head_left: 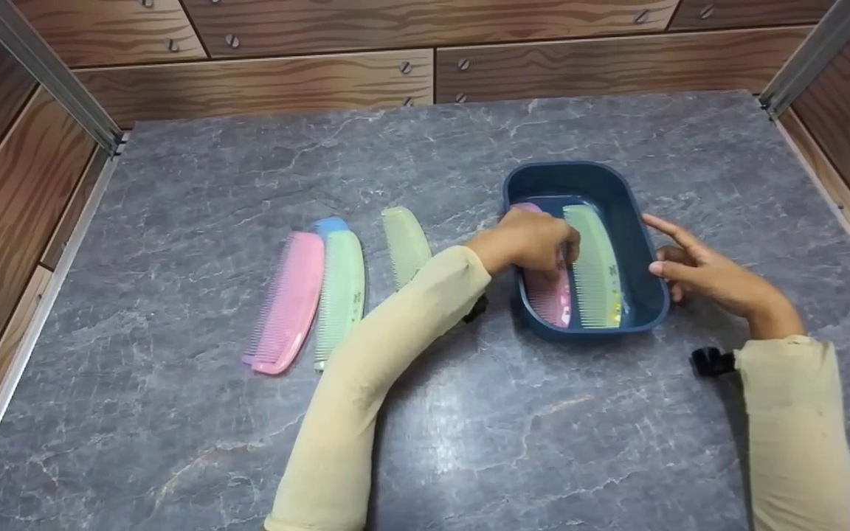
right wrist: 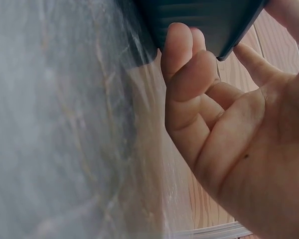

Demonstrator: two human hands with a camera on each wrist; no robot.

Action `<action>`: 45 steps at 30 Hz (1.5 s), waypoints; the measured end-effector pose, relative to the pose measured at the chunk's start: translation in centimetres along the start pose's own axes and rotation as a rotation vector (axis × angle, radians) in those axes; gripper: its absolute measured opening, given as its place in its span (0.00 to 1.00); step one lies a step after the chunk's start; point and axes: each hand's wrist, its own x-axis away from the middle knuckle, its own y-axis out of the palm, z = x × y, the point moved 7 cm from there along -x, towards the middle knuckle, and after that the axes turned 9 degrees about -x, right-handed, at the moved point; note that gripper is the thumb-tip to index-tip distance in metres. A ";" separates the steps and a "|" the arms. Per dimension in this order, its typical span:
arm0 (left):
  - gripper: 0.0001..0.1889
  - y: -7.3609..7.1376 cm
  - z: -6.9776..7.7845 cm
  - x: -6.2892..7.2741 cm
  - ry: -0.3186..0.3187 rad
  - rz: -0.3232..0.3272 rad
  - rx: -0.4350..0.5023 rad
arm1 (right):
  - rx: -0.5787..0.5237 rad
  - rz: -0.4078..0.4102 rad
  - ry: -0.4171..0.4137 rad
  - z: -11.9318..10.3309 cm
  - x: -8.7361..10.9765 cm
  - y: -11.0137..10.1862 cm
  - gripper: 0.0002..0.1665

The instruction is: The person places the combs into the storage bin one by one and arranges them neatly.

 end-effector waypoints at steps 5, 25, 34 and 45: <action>0.22 -1.2 -0.5 0.6 0.022 0.102 0.058 | -0.014 0.008 -0.004 -0.2 0.0 -0.1 0.41; 0.29 -3.5 -9.1 5.7 -0.159 0.383 0.397 | -0.016 -0.008 -0.014 -0.1 -0.1 0.2 0.40; 0.29 -2.6 -12.7 8.4 -0.203 0.409 0.529 | 0.012 0.003 0.002 0.1 -0.4 0.1 0.40; 0.28 -0.8 -16.9 12.5 -0.260 0.434 0.675 | 0.021 -0.011 -0.017 0.0 -0.4 0.0 0.40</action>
